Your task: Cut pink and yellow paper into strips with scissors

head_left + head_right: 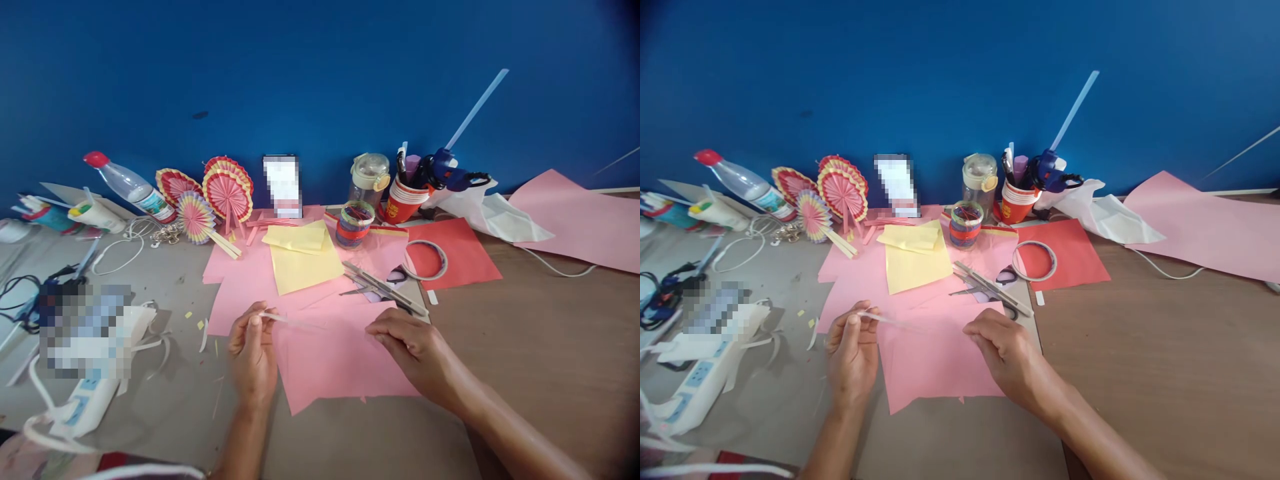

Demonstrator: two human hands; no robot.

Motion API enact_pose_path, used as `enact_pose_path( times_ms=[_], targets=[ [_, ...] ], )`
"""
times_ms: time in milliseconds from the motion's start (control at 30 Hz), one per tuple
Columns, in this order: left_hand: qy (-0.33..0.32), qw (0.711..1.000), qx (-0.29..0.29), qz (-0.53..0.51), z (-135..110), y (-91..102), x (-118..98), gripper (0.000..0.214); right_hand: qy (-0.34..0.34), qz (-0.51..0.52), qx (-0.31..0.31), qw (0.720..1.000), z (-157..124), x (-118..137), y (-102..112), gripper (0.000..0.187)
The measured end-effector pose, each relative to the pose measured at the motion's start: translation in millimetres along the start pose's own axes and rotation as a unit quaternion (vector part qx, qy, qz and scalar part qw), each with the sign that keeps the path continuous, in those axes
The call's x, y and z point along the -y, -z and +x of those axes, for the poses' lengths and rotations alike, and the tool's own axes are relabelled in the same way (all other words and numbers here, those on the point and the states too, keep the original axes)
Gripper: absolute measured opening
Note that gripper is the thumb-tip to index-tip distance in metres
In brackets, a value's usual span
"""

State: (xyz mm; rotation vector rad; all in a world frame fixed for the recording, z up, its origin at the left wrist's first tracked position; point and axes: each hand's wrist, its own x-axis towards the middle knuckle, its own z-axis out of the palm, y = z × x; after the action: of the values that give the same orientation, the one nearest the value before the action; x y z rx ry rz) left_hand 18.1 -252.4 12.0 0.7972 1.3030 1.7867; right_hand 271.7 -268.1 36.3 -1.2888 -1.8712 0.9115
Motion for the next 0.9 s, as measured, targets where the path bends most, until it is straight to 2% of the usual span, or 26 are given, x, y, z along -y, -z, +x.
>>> enact_pose_path(
  times_ms=[67,133,300,467,600,700,800,900],
  targets=[
    [0.014,1.0,0.005,-0.02,3.8,1.1,-0.5,0.01,0.002,0.007,0.002,1.0,-0.5,0.4,1.4,0.023],
    [0.014,1.0,0.023,0.004,6.4,4.0,-0.9,0.012,-0.003,0.013,0.002,1.0,-1.1,0.3,3.0,0.022],
    [-0.062,0.984,0.029,0.165,6.6,14.6,-2.0,0.018,-0.01,0.021,0.005,1.0,-1.6,-1.3,5.8,0.02],
    [-0.134,0.909,0.154,0.362,11.3,22.9,-1.2,0.02,-0.013,0.021,0.011,1.0,-1.4,-5.2,7.5,0.021],
    [-0.194,0.835,0.209,0.472,13.9,21.3,5.2,0.025,0.004,0.019,0.012,1.0,-0.5,-3.5,7.9,0.02],
    [-0.211,0.785,0.254,0.524,10.8,16.3,9.5,0.032,0.026,0.015,0.014,0.999,0.1,0.6,7.9,0.021],
    [-0.205,0.76,0.286,0.547,7.0,11.5,10.5,0.036,0.046,0.014,0.017,0.999,-0.3,3.9,8.4,0.023],
    [-0.203,0.76,0.286,0.548,6.0,9.3,8.6,0.027,0.074,0.014,0.013,0.997,-1.2,5.8,9.4,0.023]
  ],
)
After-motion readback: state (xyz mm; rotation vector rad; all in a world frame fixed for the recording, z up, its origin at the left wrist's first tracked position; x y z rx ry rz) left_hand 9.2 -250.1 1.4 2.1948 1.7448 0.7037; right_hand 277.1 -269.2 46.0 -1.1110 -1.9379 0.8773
